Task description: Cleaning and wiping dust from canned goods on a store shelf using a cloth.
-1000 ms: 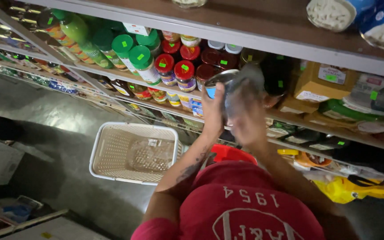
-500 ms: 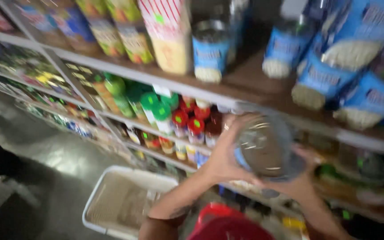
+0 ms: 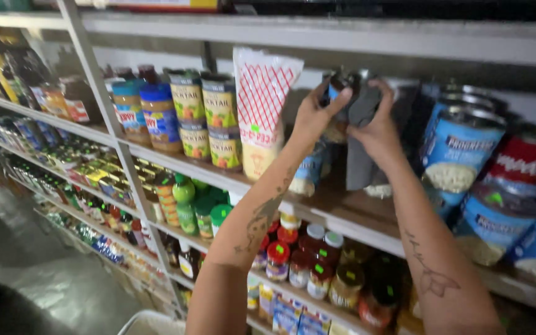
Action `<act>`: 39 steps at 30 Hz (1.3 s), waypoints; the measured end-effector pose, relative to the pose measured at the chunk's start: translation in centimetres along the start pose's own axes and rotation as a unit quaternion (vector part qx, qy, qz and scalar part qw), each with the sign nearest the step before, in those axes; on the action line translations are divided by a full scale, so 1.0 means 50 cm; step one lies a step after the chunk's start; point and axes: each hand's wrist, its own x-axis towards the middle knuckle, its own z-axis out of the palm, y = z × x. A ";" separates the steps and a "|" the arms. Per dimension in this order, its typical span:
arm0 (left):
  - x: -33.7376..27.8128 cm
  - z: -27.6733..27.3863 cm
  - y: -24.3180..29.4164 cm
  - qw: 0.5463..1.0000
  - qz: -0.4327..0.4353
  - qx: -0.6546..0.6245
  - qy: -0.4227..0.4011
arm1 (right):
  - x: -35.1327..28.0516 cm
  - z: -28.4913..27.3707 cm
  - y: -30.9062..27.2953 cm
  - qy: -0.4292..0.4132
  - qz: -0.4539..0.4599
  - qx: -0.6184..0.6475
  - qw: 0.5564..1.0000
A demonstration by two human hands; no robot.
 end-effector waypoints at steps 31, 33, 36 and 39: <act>0.130 -0.033 -0.241 0.957 -0.092 0.275 -0.005 | 0.049 0.120 0.290 -0.078 0.079 -0.163 0.980; 0.113 -0.015 -0.243 0.928 -0.113 0.354 0.003 | 0.049 0.078 0.219 -0.083 0.059 -0.247 0.964; -0.011 0.029 -0.131 0.930 0.136 0.327 0.095 | 0.044 0.001 0.119 -0.084 0.084 -0.356 0.927; -0.127 0.074 -0.075 0.958 0.131 0.254 0.029 | 0.034 -0.005 0.180 -0.159 0.202 -0.433 0.864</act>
